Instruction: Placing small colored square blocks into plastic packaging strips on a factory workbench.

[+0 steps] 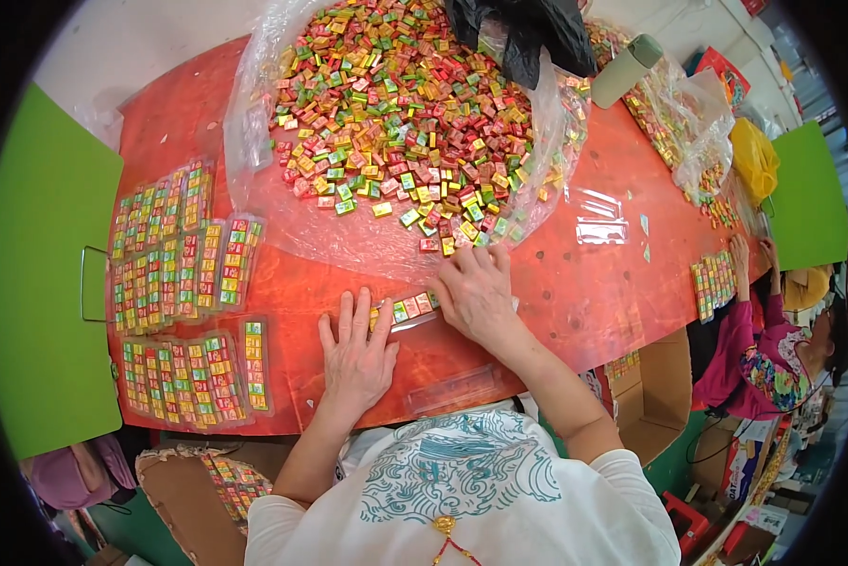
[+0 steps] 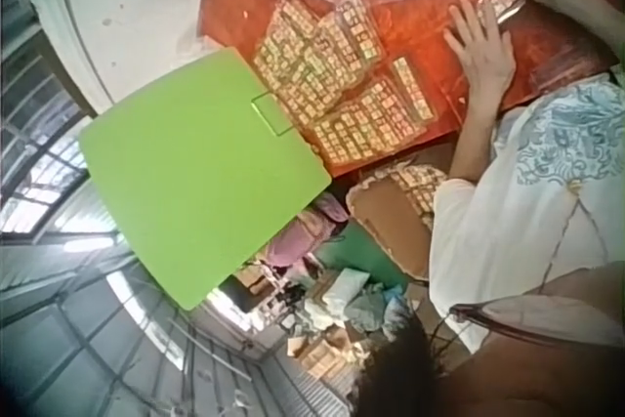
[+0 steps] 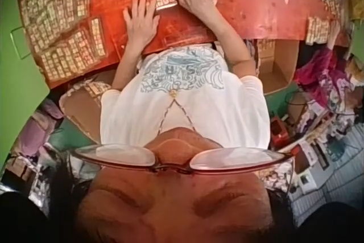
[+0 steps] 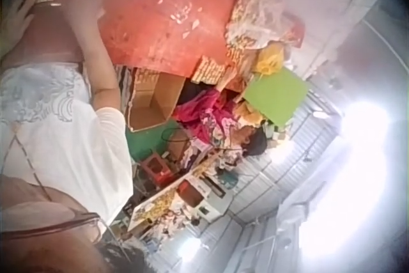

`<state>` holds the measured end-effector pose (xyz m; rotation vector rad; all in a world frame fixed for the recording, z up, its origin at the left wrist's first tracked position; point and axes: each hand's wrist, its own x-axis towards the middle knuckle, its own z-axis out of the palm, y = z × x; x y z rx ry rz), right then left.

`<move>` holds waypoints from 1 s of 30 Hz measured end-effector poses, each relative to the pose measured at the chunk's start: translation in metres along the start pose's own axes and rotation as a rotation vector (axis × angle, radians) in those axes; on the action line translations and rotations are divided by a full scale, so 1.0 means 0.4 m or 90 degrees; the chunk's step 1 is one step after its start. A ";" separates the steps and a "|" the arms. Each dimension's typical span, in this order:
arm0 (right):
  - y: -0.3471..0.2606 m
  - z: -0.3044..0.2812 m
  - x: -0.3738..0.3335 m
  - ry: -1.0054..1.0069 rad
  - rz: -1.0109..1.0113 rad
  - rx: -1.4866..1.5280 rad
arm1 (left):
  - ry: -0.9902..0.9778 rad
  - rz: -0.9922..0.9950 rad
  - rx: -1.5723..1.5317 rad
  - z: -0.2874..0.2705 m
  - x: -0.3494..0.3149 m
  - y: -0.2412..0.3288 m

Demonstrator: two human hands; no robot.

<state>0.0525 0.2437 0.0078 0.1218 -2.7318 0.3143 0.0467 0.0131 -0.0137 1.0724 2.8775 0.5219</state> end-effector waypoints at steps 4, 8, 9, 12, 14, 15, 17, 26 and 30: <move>0.025 0.024 0.072 0.060 -0.011 -0.051 | 0.003 -0.004 0.004 0.002 -0.001 -0.001; 0.052 0.070 0.100 -0.002 -0.051 -0.116 | 0.008 0.001 0.000 0.002 0.007 0.003; 0.049 0.068 0.098 -0.004 -0.053 -0.114 | 0.006 -0.002 0.000 0.003 0.006 0.002; 0.048 0.039 0.078 0.047 -0.017 0.013 | 0.004 -0.006 -0.003 0.003 0.002 0.001; 0.044 -0.002 0.040 0.036 -0.003 0.010 | 0.003 -0.008 -0.007 0.003 0.002 -0.002; 0.040 -0.016 0.018 0.028 0.018 0.004 | 0.006 -0.005 -0.005 0.002 0.002 0.000; 0.023 -0.017 -0.021 0.020 0.010 -0.010 | 0.007 -0.002 -0.006 0.000 0.001 0.001; 0.004 0.007 -0.045 0.003 0.029 -0.014 | 0.006 -0.006 -0.003 0.009 0.003 0.001; -0.014 0.002 -0.051 -0.019 0.040 -0.008 | 0.003 -0.011 -0.001 0.007 0.002 0.001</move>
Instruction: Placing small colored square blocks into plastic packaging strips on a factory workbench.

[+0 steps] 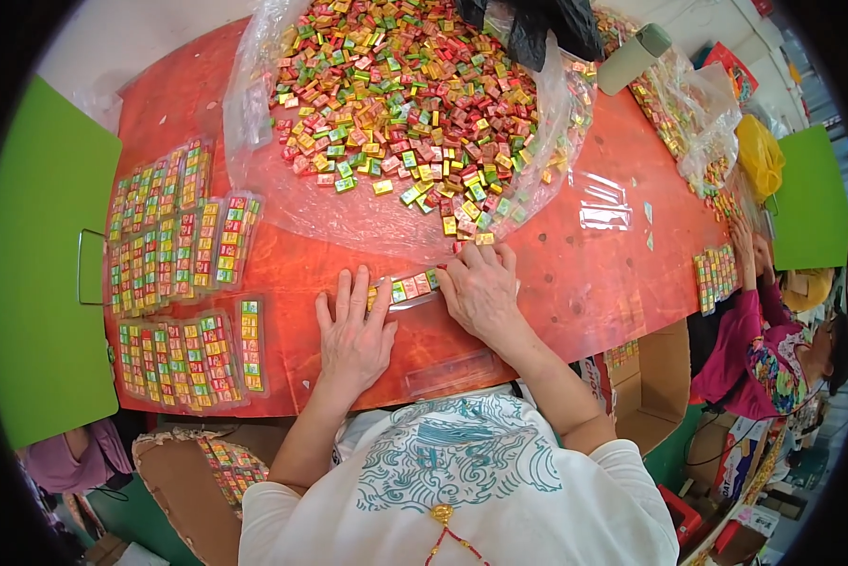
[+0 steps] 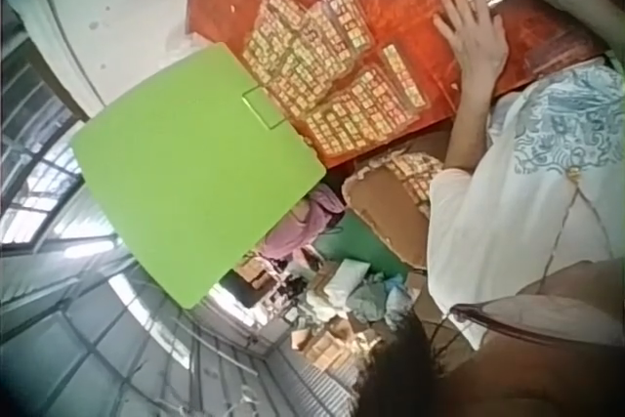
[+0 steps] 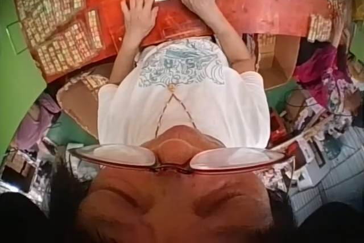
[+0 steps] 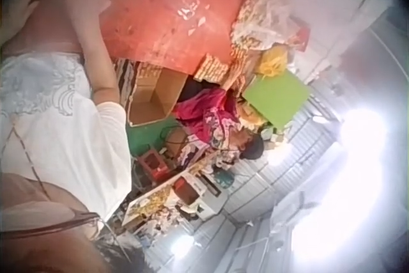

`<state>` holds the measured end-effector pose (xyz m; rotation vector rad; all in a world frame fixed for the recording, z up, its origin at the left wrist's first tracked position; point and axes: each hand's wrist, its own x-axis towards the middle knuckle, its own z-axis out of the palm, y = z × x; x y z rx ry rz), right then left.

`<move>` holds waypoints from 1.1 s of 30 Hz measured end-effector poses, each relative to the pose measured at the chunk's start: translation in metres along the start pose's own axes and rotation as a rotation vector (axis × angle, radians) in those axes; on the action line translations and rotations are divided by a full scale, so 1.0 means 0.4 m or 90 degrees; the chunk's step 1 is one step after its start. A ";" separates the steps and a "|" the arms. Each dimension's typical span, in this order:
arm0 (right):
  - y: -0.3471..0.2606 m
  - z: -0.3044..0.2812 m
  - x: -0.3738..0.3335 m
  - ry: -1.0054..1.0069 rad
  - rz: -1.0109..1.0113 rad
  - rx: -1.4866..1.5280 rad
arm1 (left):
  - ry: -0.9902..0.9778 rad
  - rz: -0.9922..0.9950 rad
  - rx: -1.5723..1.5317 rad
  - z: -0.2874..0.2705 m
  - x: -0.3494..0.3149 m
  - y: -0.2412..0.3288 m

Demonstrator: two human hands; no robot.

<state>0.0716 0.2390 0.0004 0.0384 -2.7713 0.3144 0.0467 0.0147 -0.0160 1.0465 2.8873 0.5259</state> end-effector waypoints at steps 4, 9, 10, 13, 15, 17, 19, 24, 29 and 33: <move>0.004 -0.019 0.001 -0.036 0.023 0.021 | 0.006 0.005 0.002 0.004 0.000 -0.004; 0.030 -0.025 0.013 -0.126 -0.010 0.031 | 0.009 0.015 0.003 0.002 0.000 -0.006; 0.033 -0.027 0.022 -0.123 -0.007 0.030 | 0.013 0.015 0.003 0.004 -0.004 -0.007; 0.029 -0.029 0.036 -0.198 -0.015 -0.004 | 0.007 0.008 0.005 -0.005 -0.009 -0.007; 0.031 -0.024 0.033 -0.159 -0.027 -0.015 | -0.002 -0.006 0.014 -0.009 -0.008 0.000; 0.047 -0.029 0.018 -0.133 0.004 0.032 | -0.004 0.014 -0.006 0.001 0.002 0.007; 0.049 -0.035 0.010 -0.116 0.046 0.070 | -0.001 0.023 -0.009 0.003 0.006 0.009; 0.038 -0.015 0.005 -0.062 0.020 0.105 | 0.001 0.010 0.024 -0.004 -0.002 -0.004; 0.042 -0.017 0.002 -0.037 0.056 0.092 | -0.004 0.014 0.019 0.000 0.004 -0.007; 0.035 -0.023 -0.018 0.000 0.043 0.091 | -0.001 0.016 0.011 0.008 -0.002 -0.006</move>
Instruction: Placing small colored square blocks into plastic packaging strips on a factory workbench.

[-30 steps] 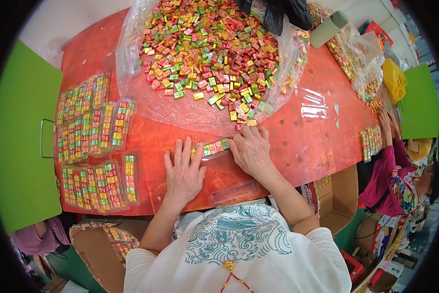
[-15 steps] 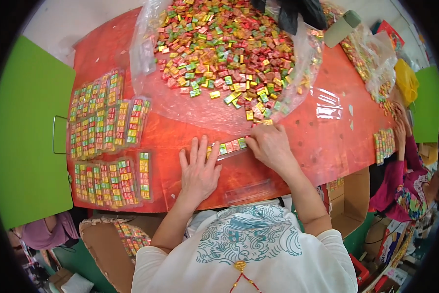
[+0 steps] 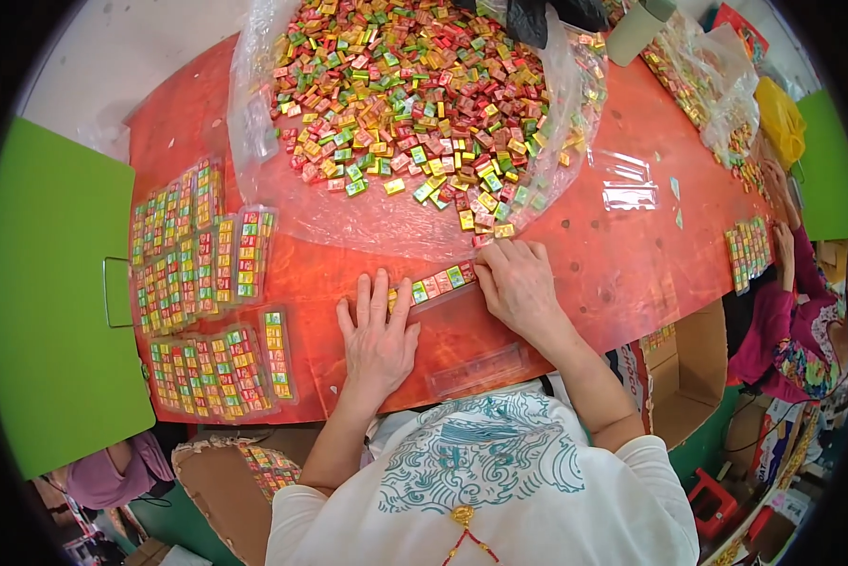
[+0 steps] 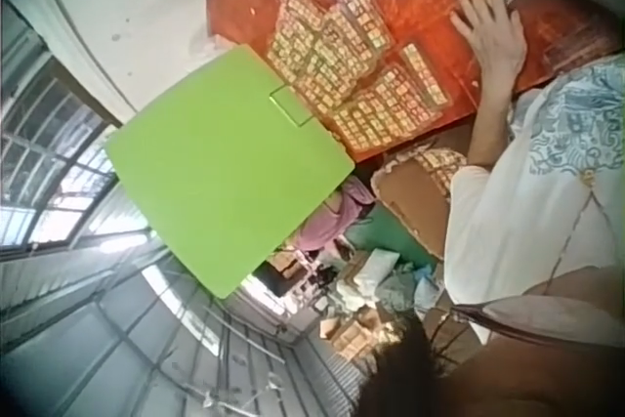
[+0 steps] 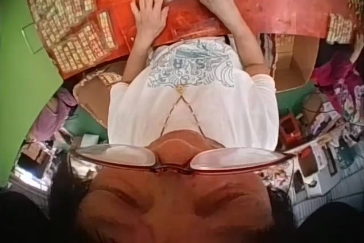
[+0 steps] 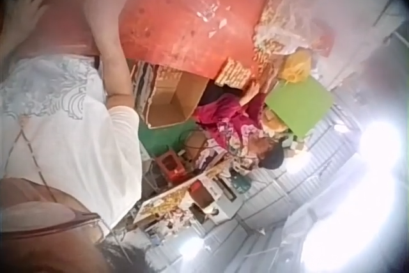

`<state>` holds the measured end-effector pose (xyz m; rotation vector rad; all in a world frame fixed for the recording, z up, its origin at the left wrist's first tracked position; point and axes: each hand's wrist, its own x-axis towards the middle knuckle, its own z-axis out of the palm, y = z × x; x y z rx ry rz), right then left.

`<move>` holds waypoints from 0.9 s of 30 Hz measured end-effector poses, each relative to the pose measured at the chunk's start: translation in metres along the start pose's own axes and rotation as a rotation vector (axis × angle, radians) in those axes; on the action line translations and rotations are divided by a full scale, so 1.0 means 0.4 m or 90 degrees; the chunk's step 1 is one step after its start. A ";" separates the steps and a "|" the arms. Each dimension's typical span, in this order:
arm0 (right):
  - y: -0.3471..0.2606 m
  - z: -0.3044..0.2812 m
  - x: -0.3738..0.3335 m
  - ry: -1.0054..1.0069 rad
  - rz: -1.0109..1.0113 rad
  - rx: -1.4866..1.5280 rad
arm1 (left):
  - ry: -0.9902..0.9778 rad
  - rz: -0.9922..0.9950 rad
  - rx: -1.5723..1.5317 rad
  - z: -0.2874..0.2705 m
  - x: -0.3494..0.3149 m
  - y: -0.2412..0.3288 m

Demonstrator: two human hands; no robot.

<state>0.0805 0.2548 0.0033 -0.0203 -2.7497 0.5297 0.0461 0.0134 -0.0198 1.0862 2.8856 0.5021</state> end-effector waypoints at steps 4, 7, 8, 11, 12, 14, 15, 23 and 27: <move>-0.001 0.019 -0.019 -0.003 -0.060 -0.017 | -0.008 -0.007 -0.002 -0.003 0.000 0.008; 0.000 0.018 -0.020 -0.022 -0.039 0.019 | -0.004 -0.003 0.013 -0.010 -0.001 0.006; 0.006 0.009 -0.018 -0.023 -0.040 0.020 | -0.004 -0.005 0.012 -0.011 0.002 0.001; 0.021 -0.028 -0.004 0.000 -0.016 0.079 | 0.110 -0.050 -0.310 -0.006 -0.001 -0.049; 0.029 -0.039 -0.006 0.014 -0.013 0.088 | 0.115 -0.060 -0.304 -0.002 0.000 -0.048; 0.035 -0.053 -0.005 0.029 -0.024 0.104 | 0.222 -0.154 -0.647 -0.002 0.009 -0.041; 0.029 -0.056 -0.009 0.013 -0.012 0.099 | 0.203 -0.127 -0.524 0.002 0.001 -0.055; 0.021 -0.074 -0.111 -0.028 -0.001 0.077 | 0.117 0.038 0.057 0.022 0.031 0.044; 0.031 -0.054 -0.129 -0.051 -0.008 0.087 | 0.132 0.070 0.039 0.026 0.030 0.049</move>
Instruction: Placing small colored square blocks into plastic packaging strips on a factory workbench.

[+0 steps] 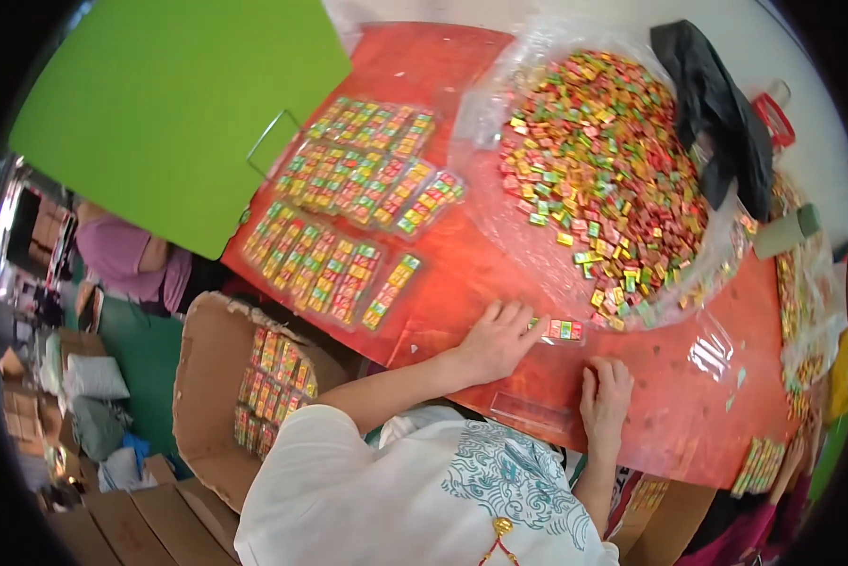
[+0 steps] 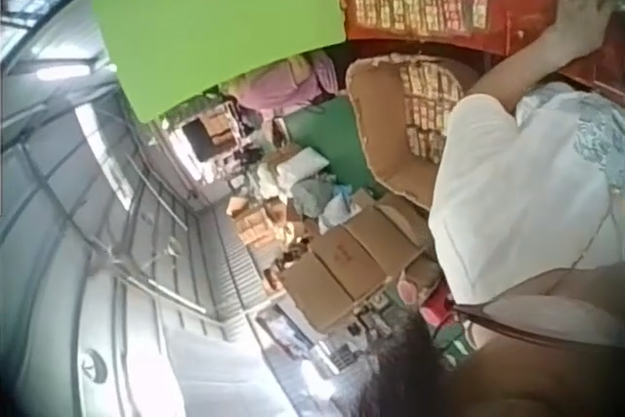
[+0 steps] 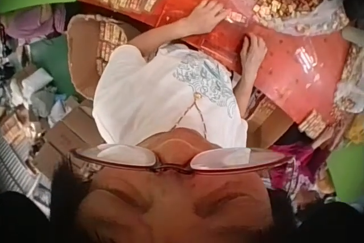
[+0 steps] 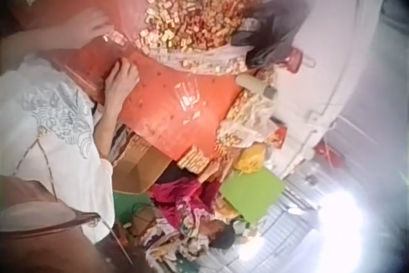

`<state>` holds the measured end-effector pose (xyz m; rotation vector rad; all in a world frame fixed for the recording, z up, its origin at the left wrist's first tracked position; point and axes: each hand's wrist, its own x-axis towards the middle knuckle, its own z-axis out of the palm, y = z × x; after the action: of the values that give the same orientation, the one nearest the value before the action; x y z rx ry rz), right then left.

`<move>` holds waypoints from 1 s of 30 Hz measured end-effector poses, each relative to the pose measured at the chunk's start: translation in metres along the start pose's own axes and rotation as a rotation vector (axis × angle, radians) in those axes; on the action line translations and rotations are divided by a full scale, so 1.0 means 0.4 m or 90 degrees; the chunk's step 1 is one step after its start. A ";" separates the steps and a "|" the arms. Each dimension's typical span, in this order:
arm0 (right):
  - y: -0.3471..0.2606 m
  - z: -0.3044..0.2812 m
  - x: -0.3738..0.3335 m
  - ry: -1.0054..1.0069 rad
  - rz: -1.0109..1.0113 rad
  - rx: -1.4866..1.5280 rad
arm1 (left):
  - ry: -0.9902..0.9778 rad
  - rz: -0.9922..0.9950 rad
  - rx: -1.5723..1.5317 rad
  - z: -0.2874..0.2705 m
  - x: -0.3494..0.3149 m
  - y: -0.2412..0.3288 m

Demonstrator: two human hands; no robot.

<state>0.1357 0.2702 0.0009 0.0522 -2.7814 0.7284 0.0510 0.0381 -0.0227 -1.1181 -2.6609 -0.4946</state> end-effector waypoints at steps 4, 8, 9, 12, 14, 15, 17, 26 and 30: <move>0.017 0.017 0.007 0.026 -0.043 0.022 | 0.068 -0.022 -0.011 -0.031 -0.038 -0.018; 0.029 0.018 0.012 0.039 -0.040 0.036 | 0.152 -0.156 0.041 -0.111 -0.103 -0.058; 0.032 0.019 0.014 0.041 -0.045 0.039 | 0.180 -0.185 0.075 -0.135 -0.123 -0.070; 0.038 0.018 0.017 0.033 -0.042 0.049 | 0.210 -0.250 0.188 -0.181 -0.180 -0.116; 0.038 0.016 0.015 0.032 -0.045 0.054 | 0.212 -0.289 0.269 -0.188 -0.219 -0.139; 0.037 0.017 0.016 0.034 -0.047 0.056 | 0.190 -0.333 0.309 -0.193 -0.231 -0.149; 0.036 0.017 0.014 0.031 -0.043 0.061 | 0.168 -0.373 0.349 -0.185 -0.244 -0.154; 0.040 0.006 0.010 0.034 -0.022 0.085 | 0.028 -0.370 0.354 -0.178 -0.173 -0.158; 0.040 0.015 0.022 0.051 -0.019 0.102 | -0.019 -0.359 0.389 -0.144 -0.178 -0.237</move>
<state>0.1242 0.2817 -0.0096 0.0930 -2.6361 0.9224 0.0353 -0.0923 -0.0133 -0.2036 -2.8193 0.2619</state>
